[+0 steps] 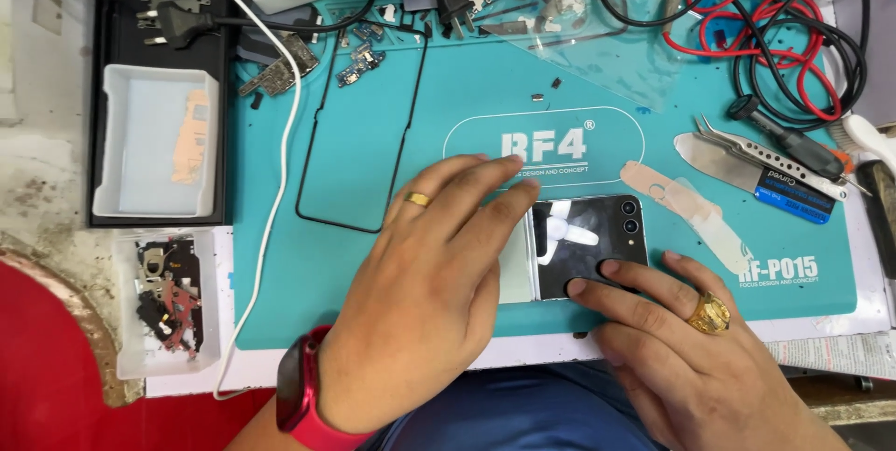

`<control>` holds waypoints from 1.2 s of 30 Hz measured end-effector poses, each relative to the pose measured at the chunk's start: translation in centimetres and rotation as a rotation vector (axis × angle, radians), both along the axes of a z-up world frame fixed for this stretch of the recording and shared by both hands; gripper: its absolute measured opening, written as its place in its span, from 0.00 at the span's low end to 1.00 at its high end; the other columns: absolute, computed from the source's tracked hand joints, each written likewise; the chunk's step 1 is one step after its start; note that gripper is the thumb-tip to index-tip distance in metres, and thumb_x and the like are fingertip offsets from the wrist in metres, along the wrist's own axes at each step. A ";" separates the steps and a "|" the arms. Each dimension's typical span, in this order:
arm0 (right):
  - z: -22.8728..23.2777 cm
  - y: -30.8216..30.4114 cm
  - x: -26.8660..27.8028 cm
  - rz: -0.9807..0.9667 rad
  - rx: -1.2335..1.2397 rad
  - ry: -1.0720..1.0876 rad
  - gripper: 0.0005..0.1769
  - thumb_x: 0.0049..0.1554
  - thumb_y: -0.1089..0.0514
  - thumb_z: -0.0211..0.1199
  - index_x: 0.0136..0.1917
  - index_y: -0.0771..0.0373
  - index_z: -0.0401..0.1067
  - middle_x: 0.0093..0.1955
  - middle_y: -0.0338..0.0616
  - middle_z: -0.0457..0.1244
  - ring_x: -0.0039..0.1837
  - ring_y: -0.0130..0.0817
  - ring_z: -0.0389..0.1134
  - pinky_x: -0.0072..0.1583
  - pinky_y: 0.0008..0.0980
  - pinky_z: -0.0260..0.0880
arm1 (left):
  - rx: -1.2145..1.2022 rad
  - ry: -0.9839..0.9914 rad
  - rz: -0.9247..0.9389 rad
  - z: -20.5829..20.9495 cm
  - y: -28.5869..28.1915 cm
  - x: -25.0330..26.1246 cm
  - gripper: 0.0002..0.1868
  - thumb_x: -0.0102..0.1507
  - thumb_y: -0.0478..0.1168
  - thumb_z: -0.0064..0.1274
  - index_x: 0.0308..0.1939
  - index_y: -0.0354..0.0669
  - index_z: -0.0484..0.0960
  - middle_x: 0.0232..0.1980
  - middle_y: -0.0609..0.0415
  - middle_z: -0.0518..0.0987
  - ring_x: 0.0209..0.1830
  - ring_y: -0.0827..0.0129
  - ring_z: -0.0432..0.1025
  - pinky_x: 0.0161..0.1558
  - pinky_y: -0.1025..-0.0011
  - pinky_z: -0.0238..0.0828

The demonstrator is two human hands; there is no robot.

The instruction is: The person cleans the back of a disassembled smartphone with a white cloth, then applies adhesive from a tube to the edges of the phone's frame using tweezers. They press the frame together and place a metal ring around the device.

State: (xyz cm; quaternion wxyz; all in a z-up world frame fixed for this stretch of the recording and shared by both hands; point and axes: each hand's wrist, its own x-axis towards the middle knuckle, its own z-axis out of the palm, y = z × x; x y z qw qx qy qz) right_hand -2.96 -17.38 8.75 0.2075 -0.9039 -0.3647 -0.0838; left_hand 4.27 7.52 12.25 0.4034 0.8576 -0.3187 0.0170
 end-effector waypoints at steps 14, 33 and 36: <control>-0.4 0.3 -0.1 -0.064 0.038 0.017 0.01 0.59 0.59 0.57 0.45 0.53 0.69 0.65 0.38 0.68 0.69 0.43 0.67 0.75 0.53 0.55 | 0.188 -0.155 0.054 -1.7 1.6 -1.9 0.13 0.68 0.35 0.50 0.56 0.40 0.83 0.59 0.42 0.77 0.58 0.45 0.66 0.58 0.51 0.66; 0.0 1.4 -0.3 -0.126 0.031 -0.008 0.05 0.59 0.58 0.58 0.50 0.57 0.69 0.62 0.40 0.68 0.65 0.44 0.68 0.74 0.54 0.57 | 0.472 -0.343 0.275 -2.9 -2.7 -6.9 0.25 0.65 0.47 0.45 0.66 0.52 0.76 0.67 0.39 0.72 0.55 0.48 0.67 0.58 0.48 0.66; 0.0 1.5 -0.4 -0.147 0.040 0.016 0.09 0.59 0.56 0.58 0.53 0.57 0.71 0.63 0.42 0.67 0.64 0.44 0.68 0.74 0.54 0.57 | 0.533 -0.330 0.345 -3.4 -3.5 -7.5 0.36 0.59 0.63 0.58 0.69 0.60 0.74 0.67 0.38 0.70 0.59 0.50 0.66 0.59 0.45 0.66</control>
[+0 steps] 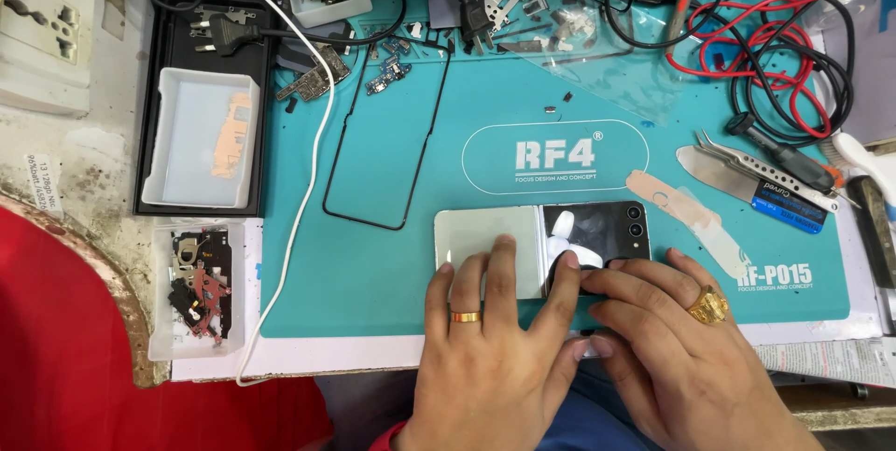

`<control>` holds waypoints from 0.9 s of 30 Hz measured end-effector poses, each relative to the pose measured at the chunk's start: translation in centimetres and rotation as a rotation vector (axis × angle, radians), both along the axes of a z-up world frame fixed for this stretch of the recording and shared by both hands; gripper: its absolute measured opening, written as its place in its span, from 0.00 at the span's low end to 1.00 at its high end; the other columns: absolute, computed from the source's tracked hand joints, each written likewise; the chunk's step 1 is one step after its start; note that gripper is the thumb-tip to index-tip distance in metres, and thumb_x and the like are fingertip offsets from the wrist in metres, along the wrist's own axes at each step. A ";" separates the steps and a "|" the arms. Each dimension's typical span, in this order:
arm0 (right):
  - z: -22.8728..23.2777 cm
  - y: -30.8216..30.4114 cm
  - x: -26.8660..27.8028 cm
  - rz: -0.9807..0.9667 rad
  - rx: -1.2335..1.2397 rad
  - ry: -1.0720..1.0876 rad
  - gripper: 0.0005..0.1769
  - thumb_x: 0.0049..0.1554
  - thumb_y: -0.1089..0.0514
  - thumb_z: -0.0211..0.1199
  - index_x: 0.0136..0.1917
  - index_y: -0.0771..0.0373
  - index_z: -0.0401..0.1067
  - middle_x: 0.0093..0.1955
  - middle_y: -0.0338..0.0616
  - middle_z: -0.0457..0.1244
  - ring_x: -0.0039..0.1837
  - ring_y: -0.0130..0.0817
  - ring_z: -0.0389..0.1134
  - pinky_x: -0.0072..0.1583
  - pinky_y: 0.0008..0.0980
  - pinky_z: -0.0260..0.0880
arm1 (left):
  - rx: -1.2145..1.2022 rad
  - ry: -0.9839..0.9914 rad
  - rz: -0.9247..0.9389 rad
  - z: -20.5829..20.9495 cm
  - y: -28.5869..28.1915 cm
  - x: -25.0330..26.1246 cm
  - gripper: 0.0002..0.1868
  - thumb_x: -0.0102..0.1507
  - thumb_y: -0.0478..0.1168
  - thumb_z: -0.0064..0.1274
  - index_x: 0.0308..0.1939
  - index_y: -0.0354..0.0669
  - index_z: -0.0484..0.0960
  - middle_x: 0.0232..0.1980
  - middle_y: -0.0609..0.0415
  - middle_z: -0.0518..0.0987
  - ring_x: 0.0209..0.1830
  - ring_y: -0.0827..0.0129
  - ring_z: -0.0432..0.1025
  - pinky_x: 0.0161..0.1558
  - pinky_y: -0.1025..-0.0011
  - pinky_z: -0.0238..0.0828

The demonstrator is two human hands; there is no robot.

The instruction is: The person cleans the back of a disassembled smartphone with a white cloth, then applies adhesive from a tube to the edges of the phone's frame using tweezers. They press the frame together and place a metal ring around the device.

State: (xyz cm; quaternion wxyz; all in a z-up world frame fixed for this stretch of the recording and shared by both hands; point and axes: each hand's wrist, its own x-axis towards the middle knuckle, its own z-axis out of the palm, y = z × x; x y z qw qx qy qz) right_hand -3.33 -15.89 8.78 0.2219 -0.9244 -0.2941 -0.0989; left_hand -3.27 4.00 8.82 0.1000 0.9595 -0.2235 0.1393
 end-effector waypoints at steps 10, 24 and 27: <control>-0.9 0.0 -0.3 -0.060 0.162 0.083 0.08 0.60 0.60 0.53 0.53 0.62 0.67 0.64 0.50 0.66 0.66 0.46 0.69 0.75 0.55 0.60 | 0.047 -0.076 0.176 -1.4 -1.8 -1.6 0.46 0.56 0.81 0.54 0.70 0.62 0.73 0.66 0.36 0.71 0.57 0.52 0.67 0.57 0.48 0.67; -0.9 -0.2 -0.6 -0.115 0.130 0.088 0.12 0.62 0.59 0.51 0.58 0.61 0.68 0.64 0.42 0.67 0.65 0.50 0.65 0.75 0.54 0.57 | -0.080 0.016 0.053 -0.4 -0.4 -0.2 0.39 0.57 0.66 0.61 0.68 0.57 0.73 0.64 0.40 0.69 0.68 0.42 0.63 0.62 0.37 0.61; 0.0 0.4 -0.2 -0.107 0.107 0.057 0.08 0.62 0.59 0.52 0.53 0.60 0.68 0.64 0.43 0.68 0.56 0.46 0.64 0.71 0.52 0.57 | -0.068 0.030 0.050 -0.1 -0.3 0.4 0.39 0.58 0.65 0.58 0.69 0.57 0.73 0.66 0.39 0.68 0.68 0.44 0.62 0.63 0.37 0.59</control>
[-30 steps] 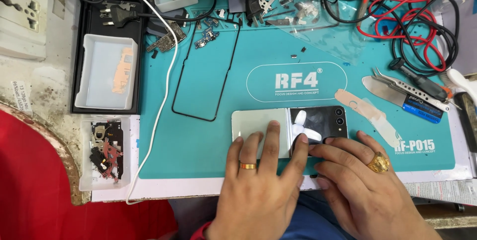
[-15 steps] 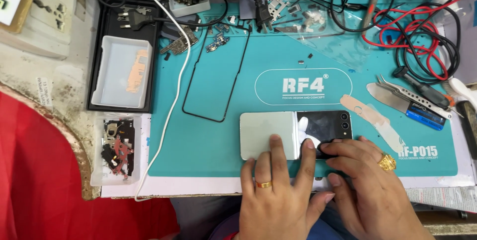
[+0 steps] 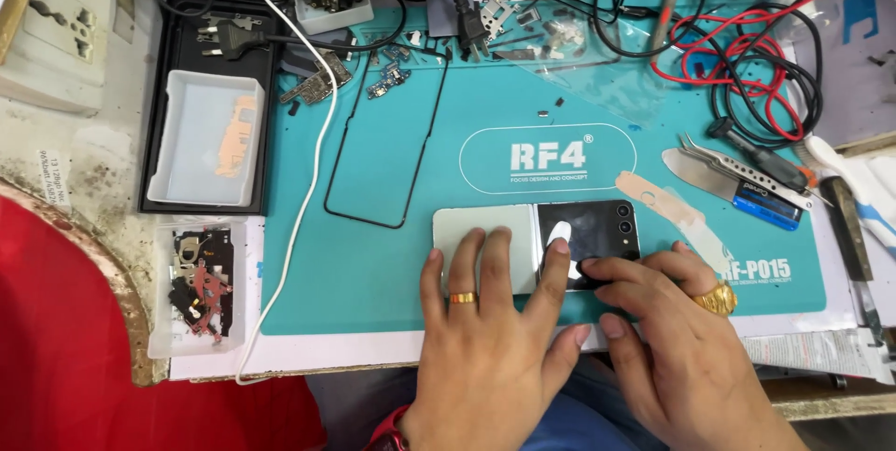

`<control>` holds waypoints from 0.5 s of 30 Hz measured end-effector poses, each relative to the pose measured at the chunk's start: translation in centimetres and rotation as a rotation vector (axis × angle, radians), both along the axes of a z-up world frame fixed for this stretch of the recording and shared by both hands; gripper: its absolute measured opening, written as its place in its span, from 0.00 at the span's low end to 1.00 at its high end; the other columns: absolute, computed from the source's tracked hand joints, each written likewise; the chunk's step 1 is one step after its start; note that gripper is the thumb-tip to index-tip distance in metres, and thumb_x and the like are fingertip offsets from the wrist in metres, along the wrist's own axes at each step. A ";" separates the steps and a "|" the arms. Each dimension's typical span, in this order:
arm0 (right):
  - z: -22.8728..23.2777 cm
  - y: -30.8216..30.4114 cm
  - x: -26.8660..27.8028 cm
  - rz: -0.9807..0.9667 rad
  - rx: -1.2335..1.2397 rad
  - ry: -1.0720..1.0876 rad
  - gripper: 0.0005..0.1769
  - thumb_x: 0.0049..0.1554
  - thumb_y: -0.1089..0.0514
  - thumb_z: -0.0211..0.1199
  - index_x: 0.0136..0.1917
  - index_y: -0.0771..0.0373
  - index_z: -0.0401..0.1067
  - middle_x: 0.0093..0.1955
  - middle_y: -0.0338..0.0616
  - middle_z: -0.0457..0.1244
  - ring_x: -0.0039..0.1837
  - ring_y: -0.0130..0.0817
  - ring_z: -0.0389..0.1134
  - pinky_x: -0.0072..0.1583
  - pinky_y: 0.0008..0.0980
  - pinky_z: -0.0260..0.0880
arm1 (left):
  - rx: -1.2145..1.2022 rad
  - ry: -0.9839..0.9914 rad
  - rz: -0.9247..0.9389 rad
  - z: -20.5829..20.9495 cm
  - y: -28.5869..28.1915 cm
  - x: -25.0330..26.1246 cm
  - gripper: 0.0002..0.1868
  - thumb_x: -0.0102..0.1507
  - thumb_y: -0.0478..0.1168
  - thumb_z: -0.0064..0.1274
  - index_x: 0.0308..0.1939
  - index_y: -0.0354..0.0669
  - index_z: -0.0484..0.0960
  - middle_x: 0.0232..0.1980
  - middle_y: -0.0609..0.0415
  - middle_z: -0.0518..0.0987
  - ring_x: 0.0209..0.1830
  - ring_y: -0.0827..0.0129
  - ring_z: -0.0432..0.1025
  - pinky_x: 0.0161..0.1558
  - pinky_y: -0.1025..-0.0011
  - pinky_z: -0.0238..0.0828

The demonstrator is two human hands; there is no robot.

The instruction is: The person cleans the back of a disassembled smartphone with a white cloth, then applies adhesive from a tube to the edges of the phone's frame using tweezers. They press the frame together and place a metal ring around the device.

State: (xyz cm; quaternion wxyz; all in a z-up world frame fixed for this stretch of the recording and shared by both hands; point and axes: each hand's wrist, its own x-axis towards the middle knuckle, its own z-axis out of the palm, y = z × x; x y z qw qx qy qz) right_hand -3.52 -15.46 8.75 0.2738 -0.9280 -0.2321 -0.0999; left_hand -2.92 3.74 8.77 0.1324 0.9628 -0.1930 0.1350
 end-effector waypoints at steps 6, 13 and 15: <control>1.6 0.9 0.6 -0.036 -0.009 0.011 0.10 0.61 0.60 0.53 0.55 0.66 0.69 0.65 0.48 0.67 0.60 0.52 0.63 0.64 0.46 0.65 | 0.008 -0.026 -0.001 0.2 -0.4 0.9 0.37 0.59 0.65 0.57 0.68 0.55 0.74 0.65 0.36 0.69 0.64 0.44 0.64 0.65 0.40 0.59; -0.2 -3.9 -3.3 -0.202 0.229 -0.073 0.07 0.63 0.61 0.52 0.50 0.66 0.68 0.51 0.50 0.66 0.52 0.45 0.67 0.60 0.40 0.67 | 0.017 -0.008 -0.069 0.4 1.1 1.5 0.28 0.64 0.56 0.51 0.68 0.57 0.76 0.66 0.40 0.72 0.57 0.48 0.66 0.59 0.46 0.63; -1.1 -7.0 -5.3 -0.373 0.319 -0.123 0.07 0.65 0.63 0.50 0.47 0.67 0.67 0.37 0.46 0.64 0.40 0.38 0.66 0.50 0.31 0.69 | 0.003 0.015 -0.106 0.7 1.8 2.2 0.26 0.65 0.53 0.50 0.67 0.57 0.77 0.64 0.41 0.73 0.53 0.50 0.66 0.55 0.50 0.65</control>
